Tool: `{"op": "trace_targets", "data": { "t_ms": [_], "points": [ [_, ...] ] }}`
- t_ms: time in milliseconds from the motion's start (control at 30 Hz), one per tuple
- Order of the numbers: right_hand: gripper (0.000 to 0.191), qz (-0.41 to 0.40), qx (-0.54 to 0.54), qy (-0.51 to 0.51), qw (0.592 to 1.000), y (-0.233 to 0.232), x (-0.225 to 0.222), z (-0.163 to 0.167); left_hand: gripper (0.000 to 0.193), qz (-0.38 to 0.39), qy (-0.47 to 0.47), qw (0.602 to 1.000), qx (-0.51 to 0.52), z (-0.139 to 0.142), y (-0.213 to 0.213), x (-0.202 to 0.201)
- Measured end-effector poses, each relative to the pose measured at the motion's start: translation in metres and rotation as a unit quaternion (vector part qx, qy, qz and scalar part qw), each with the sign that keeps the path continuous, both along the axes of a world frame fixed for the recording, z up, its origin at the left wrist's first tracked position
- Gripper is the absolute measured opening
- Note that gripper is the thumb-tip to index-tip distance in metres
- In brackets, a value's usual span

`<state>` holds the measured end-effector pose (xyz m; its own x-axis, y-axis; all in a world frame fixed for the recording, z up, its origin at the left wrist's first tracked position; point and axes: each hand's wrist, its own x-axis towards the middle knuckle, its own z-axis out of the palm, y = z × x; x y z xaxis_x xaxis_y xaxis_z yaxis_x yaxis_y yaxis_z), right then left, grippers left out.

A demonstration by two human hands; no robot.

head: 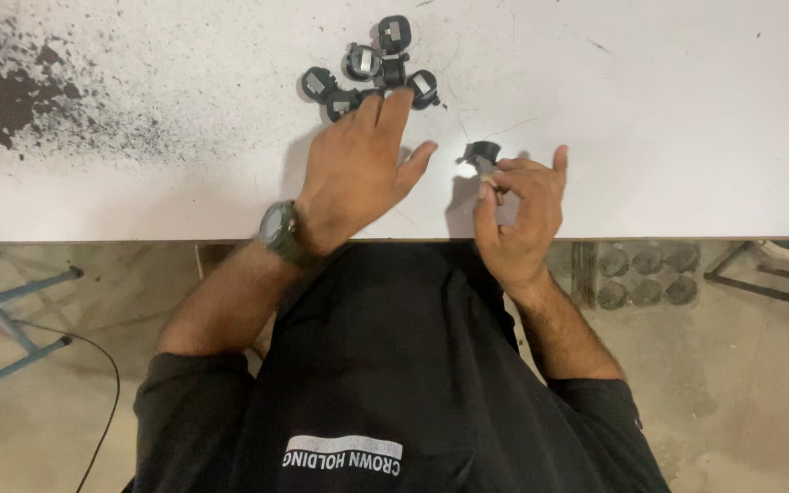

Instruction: The person sits at a white workbench assembling black plastic rotor-like parts. They pick up a part, insert a small brass pin or bushing into its center by hand, press it into place, and set the finished part aside, repeating this with one part at a time.

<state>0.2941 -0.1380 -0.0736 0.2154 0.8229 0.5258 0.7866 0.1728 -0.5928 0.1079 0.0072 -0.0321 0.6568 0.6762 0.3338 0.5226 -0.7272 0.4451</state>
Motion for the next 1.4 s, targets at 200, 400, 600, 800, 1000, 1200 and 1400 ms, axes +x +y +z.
{"op": "trace_targets", "data": {
  "t_ms": [200, 400, 600, 800, 1000, 1200, 1400],
  "points": [
    [0.028, -0.013, -0.018, -0.001, 1.0, -0.004, 0.0, 0.003, 0.026, -0.002, 0.146, 0.989, -0.034, -0.003, 0.034, 0.045],
    [0.033, 0.041, -0.102, -0.061, 0.992, -0.004, 0.011, 0.02, 0.026, -0.111, 0.006, 0.975, -0.193, 0.01, 0.001, -0.017],
    [0.05, 0.154, -0.108, -0.099, 0.977, 0.02, -0.026, 0.022, 0.023, -0.134, -0.081, 0.946, -0.283, 0.008, -0.013, -0.051],
    [0.042, 0.13, -0.094, -0.1, 0.982, 0.026, -0.034, 0.015, 0.044, -0.141, -0.064, 0.959, -0.236, 0.017, -0.016, -0.057],
    [0.036, 0.095, -0.085, -0.103, 0.987, 0.017, -0.033, 0.009, 0.017, -0.129, -0.082, 0.981, -0.116, -0.002, -0.031, -0.047],
    [0.036, 0.06, -0.092, -0.1, 0.989, 0.008, -0.041, 0.006, 0.013, -0.121, -0.052, 0.991, -0.009, -0.011, -0.045, -0.064],
    [0.036, 0.05, -0.067, -0.102, 0.991, 0.003, -0.043, -0.002, 0.023, -0.087, -0.037, 0.995, -0.027, -0.002, -0.059, -0.077]
  ]
}}
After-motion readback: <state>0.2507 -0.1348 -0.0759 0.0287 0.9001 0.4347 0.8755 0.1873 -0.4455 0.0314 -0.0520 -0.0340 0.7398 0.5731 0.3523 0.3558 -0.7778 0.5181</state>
